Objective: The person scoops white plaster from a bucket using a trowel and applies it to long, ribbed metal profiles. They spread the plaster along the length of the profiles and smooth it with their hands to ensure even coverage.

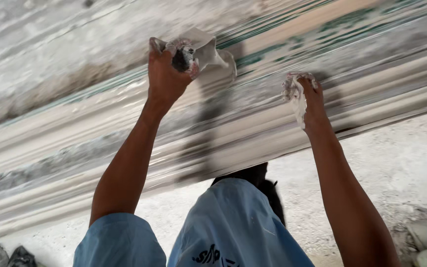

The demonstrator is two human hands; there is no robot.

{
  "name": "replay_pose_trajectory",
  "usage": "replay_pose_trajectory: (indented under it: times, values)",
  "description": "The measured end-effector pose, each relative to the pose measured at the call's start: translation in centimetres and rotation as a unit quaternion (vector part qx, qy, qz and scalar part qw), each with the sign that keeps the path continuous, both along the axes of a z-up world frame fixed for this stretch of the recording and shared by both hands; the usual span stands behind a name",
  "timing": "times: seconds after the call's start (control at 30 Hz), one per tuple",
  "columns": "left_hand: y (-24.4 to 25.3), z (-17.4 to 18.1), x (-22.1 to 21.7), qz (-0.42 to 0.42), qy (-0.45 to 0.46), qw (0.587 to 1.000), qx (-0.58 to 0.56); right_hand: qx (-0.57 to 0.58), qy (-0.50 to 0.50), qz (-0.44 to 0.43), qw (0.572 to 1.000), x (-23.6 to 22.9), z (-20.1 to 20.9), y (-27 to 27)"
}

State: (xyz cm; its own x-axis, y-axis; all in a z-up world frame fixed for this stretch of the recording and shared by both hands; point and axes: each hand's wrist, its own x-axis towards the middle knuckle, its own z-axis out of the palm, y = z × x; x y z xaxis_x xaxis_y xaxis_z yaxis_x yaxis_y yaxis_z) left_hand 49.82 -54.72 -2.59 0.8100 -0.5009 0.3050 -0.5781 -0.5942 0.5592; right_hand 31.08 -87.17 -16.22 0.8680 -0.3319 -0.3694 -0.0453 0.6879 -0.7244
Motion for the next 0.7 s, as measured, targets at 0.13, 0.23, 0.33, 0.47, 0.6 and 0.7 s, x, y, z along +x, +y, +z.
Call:
replay_pose_trajectory:
  times: [0.13, 0.23, 0.33, 0.47, 0.6, 0.7]
  values:
    - [-16.7, 0.8, -0.1, -0.037, -0.025, 0.998, 0.038, -0.021, 0.059, -0.016, 0.998, -0.3, 0.0, -15.3]
    - [-28.9, 0.9, -0.6, -0.057, -0.031, 0.996, 0.060, -0.038, 0.064, -0.007, 0.997, 0.5, -0.9, -27.8]
    - [-40.0, 0.4, -1.5, -0.080, -0.040, 0.992, 0.092, -0.144, 0.112, 0.015, 0.983, 2.2, -3.3, -41.2]
    - [-55.2, -3.8, -2.3, -0.097, -0.192, 0.969, 0.118, -0.292, 0.225, 0.000, 0.930, 5.4, -8.2, -60.4]
    - [-68.0, -5.4, -2.7, -0.123, -0.037, 0.980, 0.149, -0.318, 0.186, 0.017, 0.930, 9.1, -10.7, -68.7]
    - [-75.6, -5.2, -4.1, -0.046, 0.012, 0.984, 0.173, -0.253, 0.292, 0.130, 0.913, 11.5, -12.0, -70.1]
